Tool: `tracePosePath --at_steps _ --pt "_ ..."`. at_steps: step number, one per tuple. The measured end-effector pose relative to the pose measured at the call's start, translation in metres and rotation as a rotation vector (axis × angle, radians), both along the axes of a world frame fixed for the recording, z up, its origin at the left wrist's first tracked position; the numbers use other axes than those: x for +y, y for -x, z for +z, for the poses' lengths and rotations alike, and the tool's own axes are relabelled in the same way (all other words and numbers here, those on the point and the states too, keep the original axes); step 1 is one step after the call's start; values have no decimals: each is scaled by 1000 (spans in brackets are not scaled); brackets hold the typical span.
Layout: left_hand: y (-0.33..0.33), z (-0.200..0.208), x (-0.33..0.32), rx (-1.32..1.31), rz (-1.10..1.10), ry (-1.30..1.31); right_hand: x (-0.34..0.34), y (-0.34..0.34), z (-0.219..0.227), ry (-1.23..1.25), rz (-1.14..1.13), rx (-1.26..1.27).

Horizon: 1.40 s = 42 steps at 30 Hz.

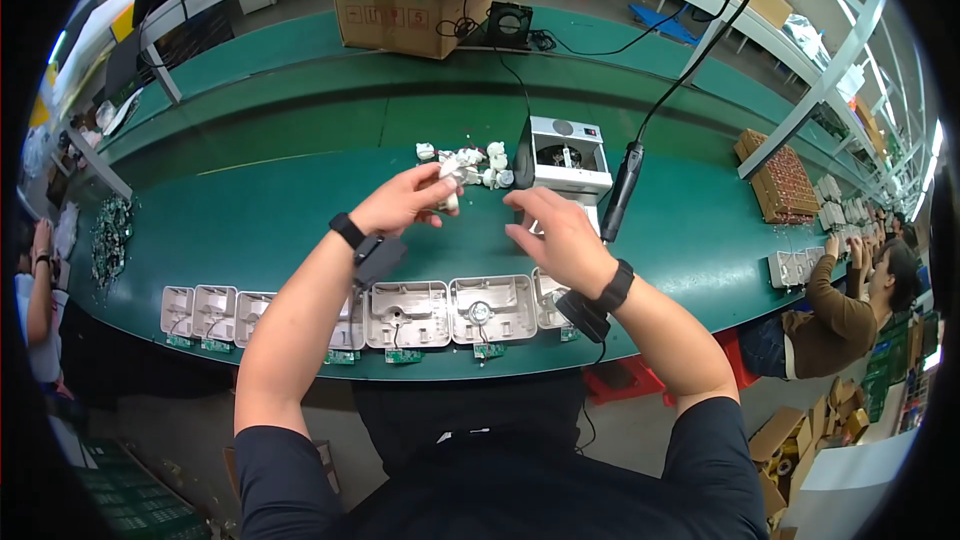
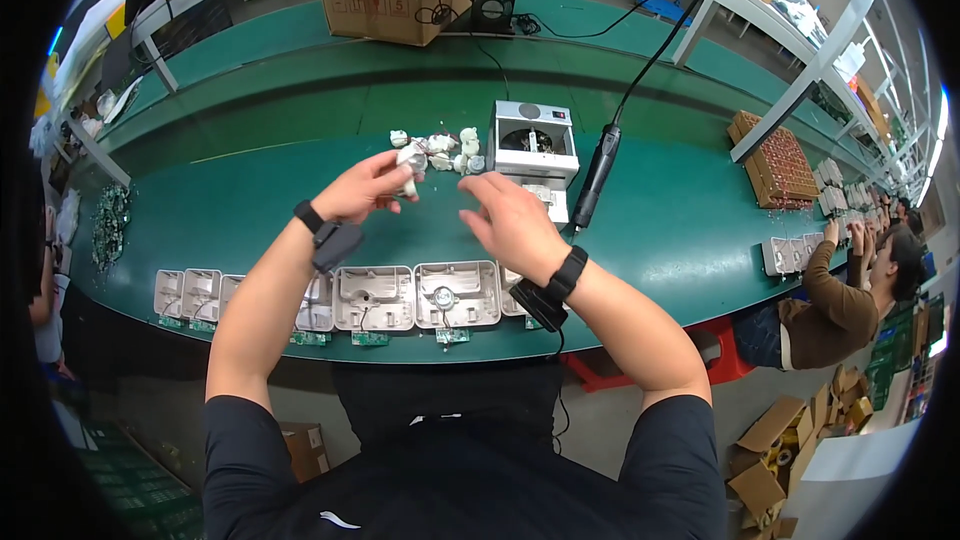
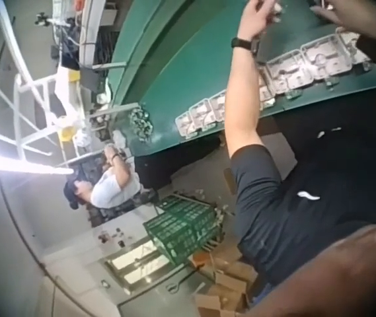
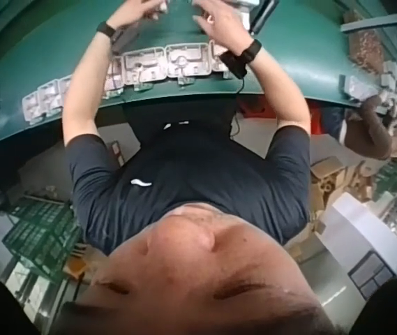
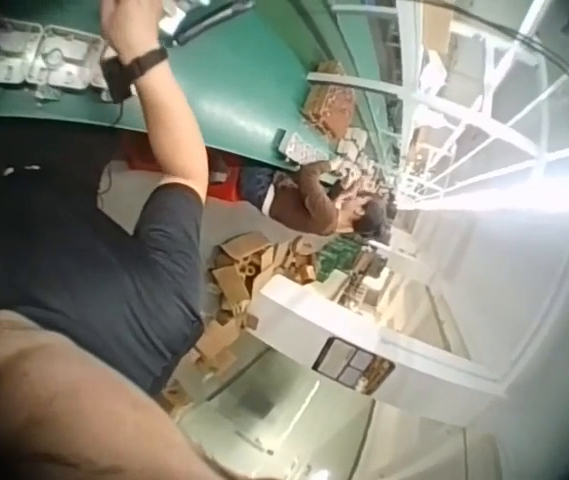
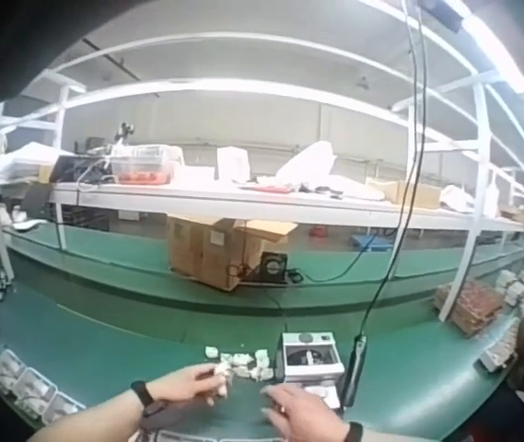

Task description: The person picks up motors and fits them into plastic housings by hand before securing them with a power screwdriver. This process is repeated for several units, after which the person gathers more motors to continue the assembly.

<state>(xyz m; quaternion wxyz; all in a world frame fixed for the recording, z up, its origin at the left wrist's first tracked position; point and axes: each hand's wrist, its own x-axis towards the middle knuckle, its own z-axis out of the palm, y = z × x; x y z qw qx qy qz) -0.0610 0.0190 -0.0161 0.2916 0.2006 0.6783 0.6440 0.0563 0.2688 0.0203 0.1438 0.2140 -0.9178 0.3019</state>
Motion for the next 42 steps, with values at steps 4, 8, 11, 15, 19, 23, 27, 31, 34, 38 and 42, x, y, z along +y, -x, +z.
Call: tracePosePath --at_steps 4,8,11,15,19,23,27,31,34,38,42 --pt "-23 22 -15 -267 8 -275 -21 19 12 184 4 -154" --pt "-65 31 -25 -457 -25 -398 -40 20 18 322 146 -267" --pt "-96 25 -33 -542 -83 -434 -47 10 22 373 282 -356" --pt "-132 14 -39 -562 -183 -412 -50 -8 27 392 420 -524" --pt "-160 14 -45 -523 -141 -307 -51 -25 19 507 460 -665" --pt "-179 -5 -54 -619 -48 -417 -48 -31 13 875 413 -704" --pt "-184 -38 -60 -740 8 -690 -44 -29 14 798 479 -619" --pt "-199 -41 -50 -739 -62 -782 -51 -34 6 393 721 -451" --pt "-205 -28 -45 -710 -31 -708 -59 -41 1 341 772 -459" --pt "-210 -16 -46 -637 32 -587 -60 -46 -1 351 765 -435" --pt "-214 -7 -44 -403 208 -332 -59 -60 -6 575 524 -750"
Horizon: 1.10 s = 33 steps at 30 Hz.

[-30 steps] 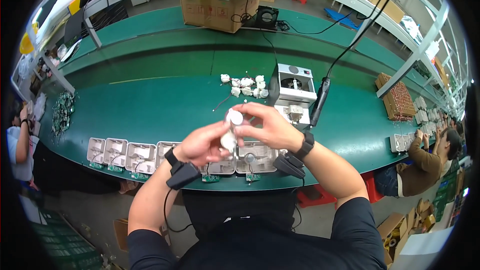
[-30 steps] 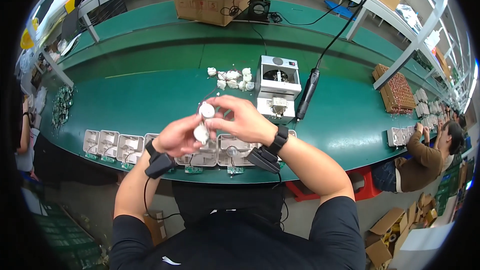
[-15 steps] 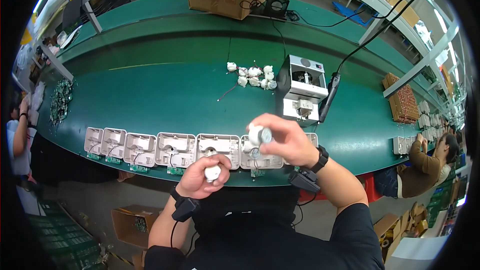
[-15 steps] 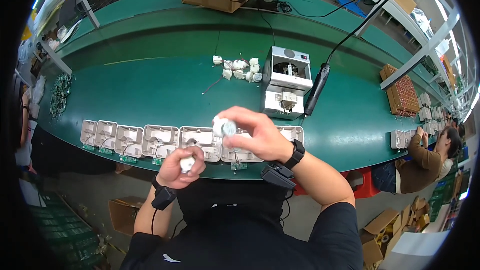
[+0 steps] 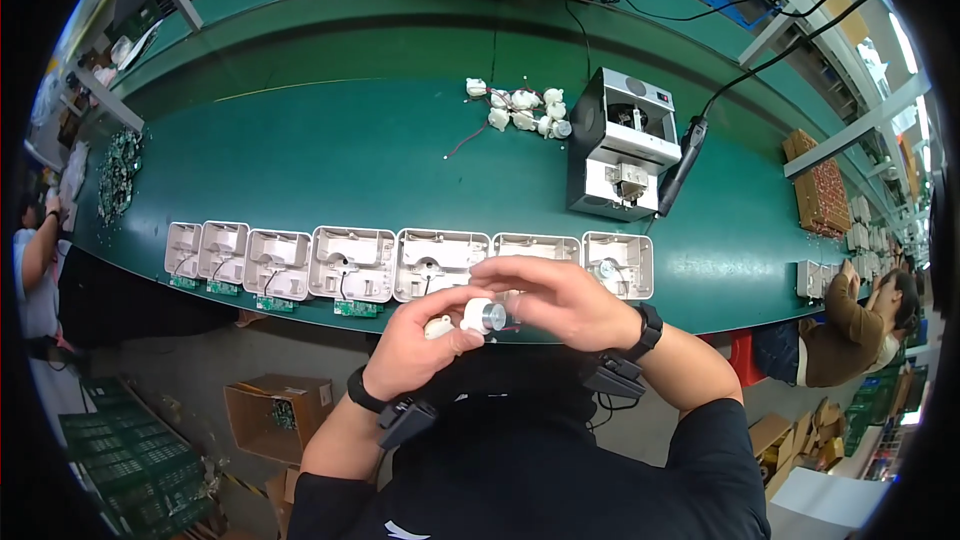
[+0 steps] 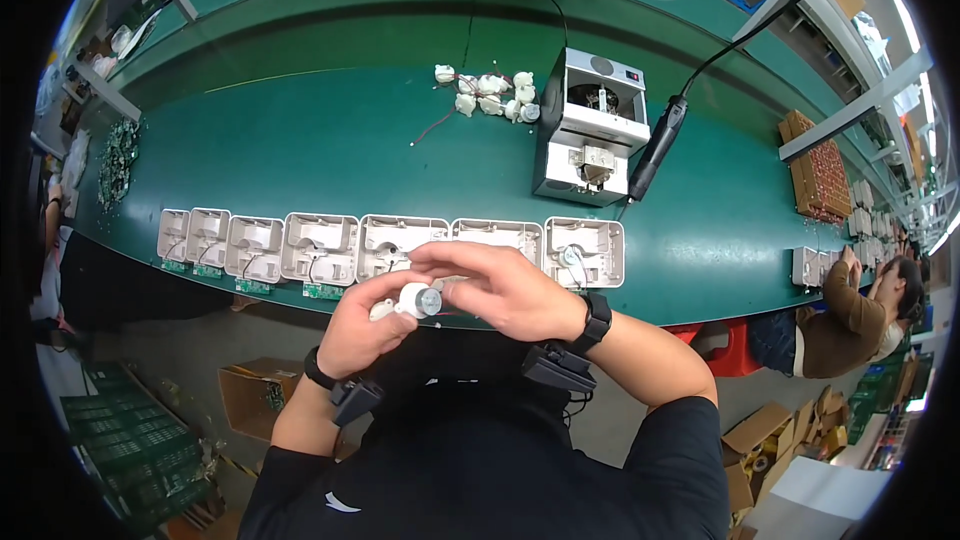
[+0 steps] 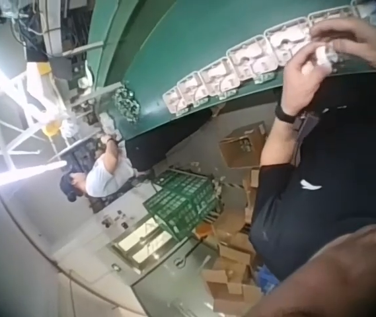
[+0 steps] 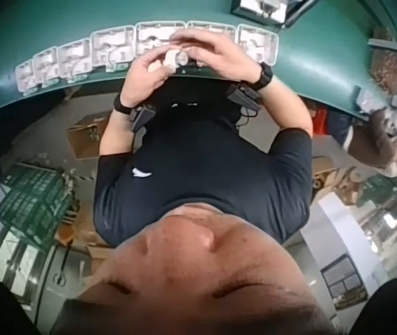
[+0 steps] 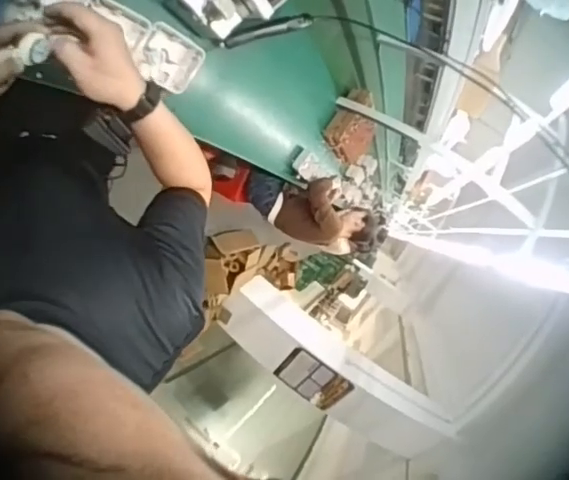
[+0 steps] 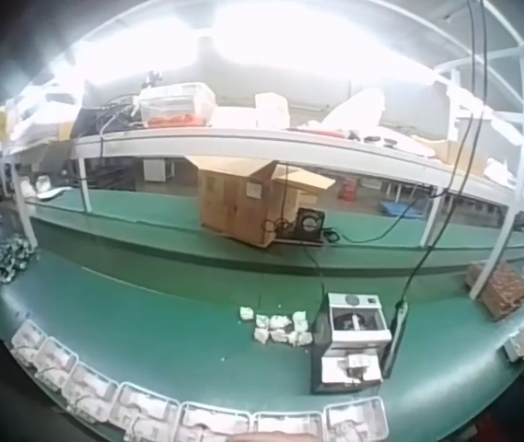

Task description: The person picks up motors and fits them into plastic housings by hand before securing them with a power screwdriver. This process is repeated for several units, after which the person gathers more motors to continue the assembly.

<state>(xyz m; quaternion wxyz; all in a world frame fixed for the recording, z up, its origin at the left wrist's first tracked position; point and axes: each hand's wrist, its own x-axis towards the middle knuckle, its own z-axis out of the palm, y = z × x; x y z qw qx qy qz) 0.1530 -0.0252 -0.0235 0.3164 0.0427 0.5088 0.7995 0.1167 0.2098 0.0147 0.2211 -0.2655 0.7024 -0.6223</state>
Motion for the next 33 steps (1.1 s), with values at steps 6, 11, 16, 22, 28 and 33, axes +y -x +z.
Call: tracePosePath --at_steps 6,11,16,22,28,33 --pt "-15 -12 12 890 399 610 -7 -13 4 -40 -52 -401" --pt "-26 -23 3 1067 521 743 -13 -13 -5 -37 -18 -460" --pt "-34 -17 -11 969 489 786 -26 -7 -8 -158 -64 -194" --pt "-46 -34 -52 -80 224 227 -61 27 -26 -401 -80 711" --pt "-65 -41 -67 -93 286 89 -85 38 -63 -611 93 908" --pt "-72 -41 -67 -87 258 8 -90 38 -72 -638 74 1077"
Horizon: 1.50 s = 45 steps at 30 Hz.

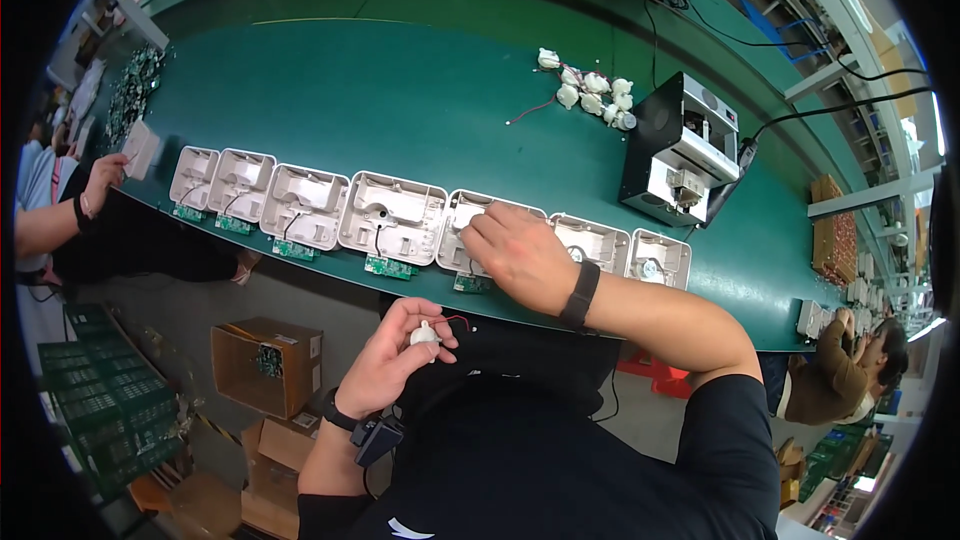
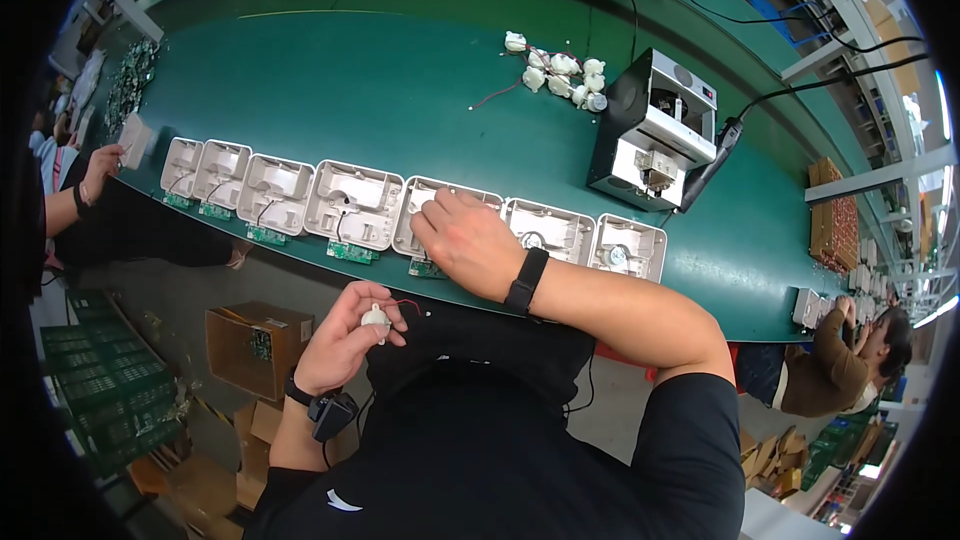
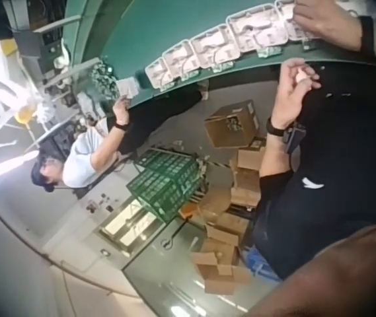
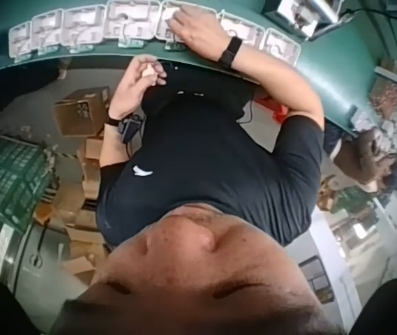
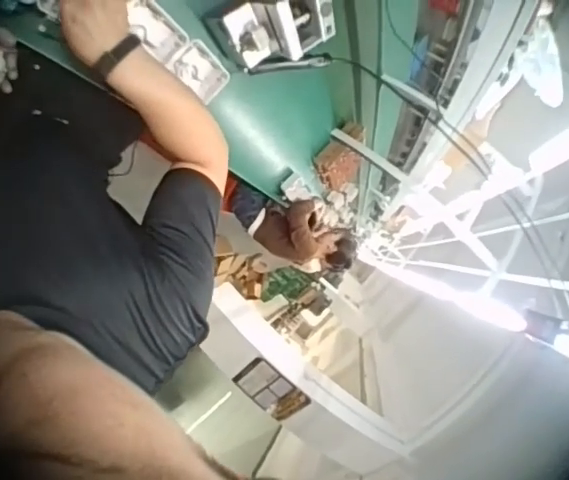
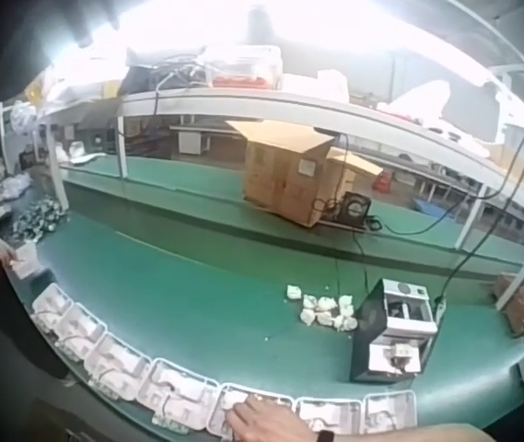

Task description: The person picks up motors and fits them into plastic housings by hand before securing them with a power screwdriver. This process is repeated for several units, after which the person gathers more motors to continue the assembly.

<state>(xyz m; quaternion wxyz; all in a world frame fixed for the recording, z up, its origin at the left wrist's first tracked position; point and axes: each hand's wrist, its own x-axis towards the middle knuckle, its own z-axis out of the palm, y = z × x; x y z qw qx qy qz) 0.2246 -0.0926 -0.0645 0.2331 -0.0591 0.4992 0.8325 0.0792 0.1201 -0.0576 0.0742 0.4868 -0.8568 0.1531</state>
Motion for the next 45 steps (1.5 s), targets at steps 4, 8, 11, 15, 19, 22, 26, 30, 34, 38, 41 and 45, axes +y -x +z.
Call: tracePosePath --at_steps 4,8,11,15,19,22,26,30,34,38,41,45 --pt "3 5 5 28 10 -6 0 2 7 -52 3 66" --pt "8 15 8 70 27 14 1 -1 34 102 22 -50" --pt "11 19 10 97 5 28 7 -13 53 198 10 -435" --pt "12 17 14 200 2 85 12 -20 63 39 47 -1069" --pt "16 23 17 300 31 368 21 -7 81 15 -11 -1103" --pt "17 21 12 364 -78 544 24 -3 91 106 -136 -1097" --pt "13 25 18 206 -40 255 27 -6 89 167 -101 -1038" --pt "16 26 19 159 -115 143 28 -8 93 210 -112 -1012" --pt "19 29 20 396 -96 492 30 -18 82 371 58 -791" --pt "24 30 22 527 42 812 24 -59 88 154 329 -493" --pt "38 25 5 513 169 856 21 -79 88 54 478 -487" --pt "71 9 -38 686 301 1103 44 -69 96 175 261 -520"
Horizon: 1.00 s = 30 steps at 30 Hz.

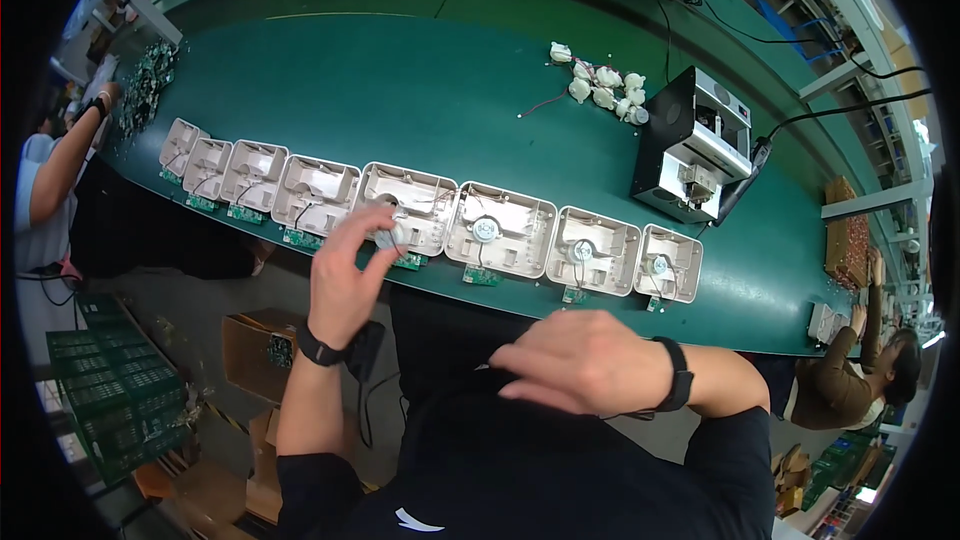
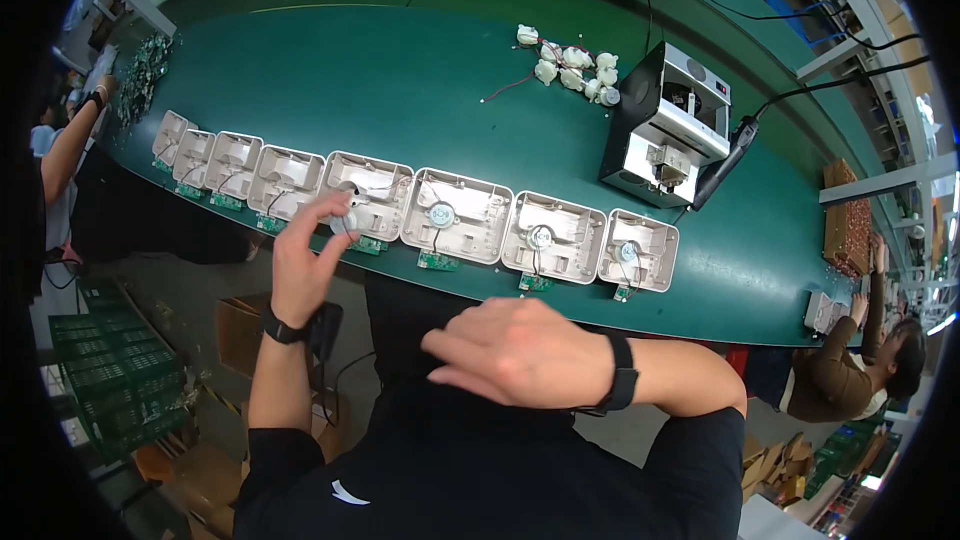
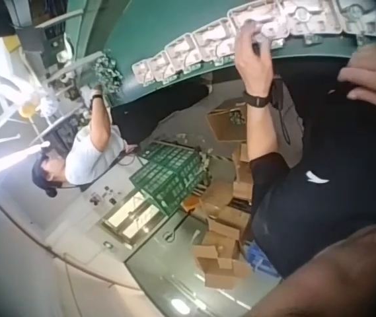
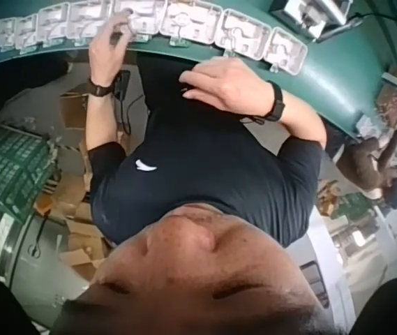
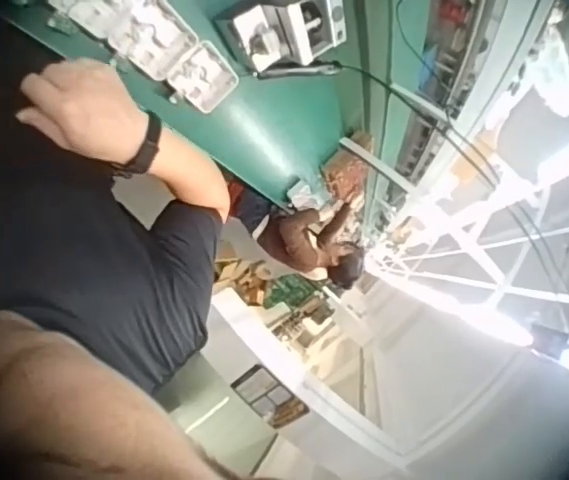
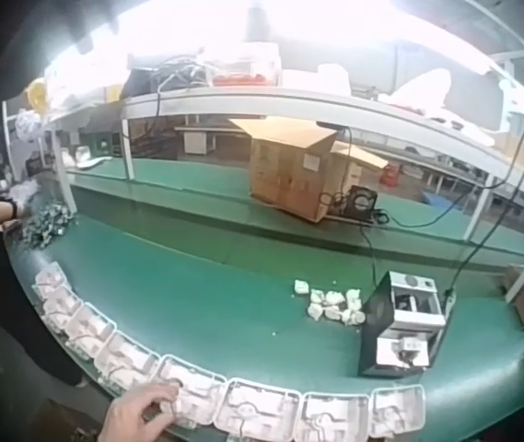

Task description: The person picks up motors and fits them into plastic housings by hand before securing them with a power screwdriver. This process is repeated for several units, after which the person gathers more motors to continue the assembly.

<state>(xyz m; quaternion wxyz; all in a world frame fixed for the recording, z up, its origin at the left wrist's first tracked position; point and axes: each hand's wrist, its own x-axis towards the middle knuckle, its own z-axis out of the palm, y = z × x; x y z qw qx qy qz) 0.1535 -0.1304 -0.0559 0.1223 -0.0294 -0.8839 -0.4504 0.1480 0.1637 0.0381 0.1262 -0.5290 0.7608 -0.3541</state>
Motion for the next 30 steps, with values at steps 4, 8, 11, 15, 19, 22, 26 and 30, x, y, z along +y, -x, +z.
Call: tracePosePath --at_steps 4,8,11,15,19,22,26,30 --pt "22 -10 -24 111 -45 217 33 5 1 -5 -225 6" --pt "33 -14 -24 99 -70 259 77 3 7 -96 -440 16" --pt "37 -21 -24 92 -78 289 113 0 10 -158 -695 38" --pt "42 -22 -24 89 -61 375 165 5 -2 -139 -1000 16" --pt "48 -9 -15 16 -41 429 254 37 -46 108 -1340 -119" --pt "48 -3 -13 3 -32 483 311 79 -91 200 -1564 73" --pt "42 0 -12 27 -19 536 320 122 -105 457 -1715 -510" --pt "38 2 -11 8 -32 536 327 139 -120 637 -1501 -764"
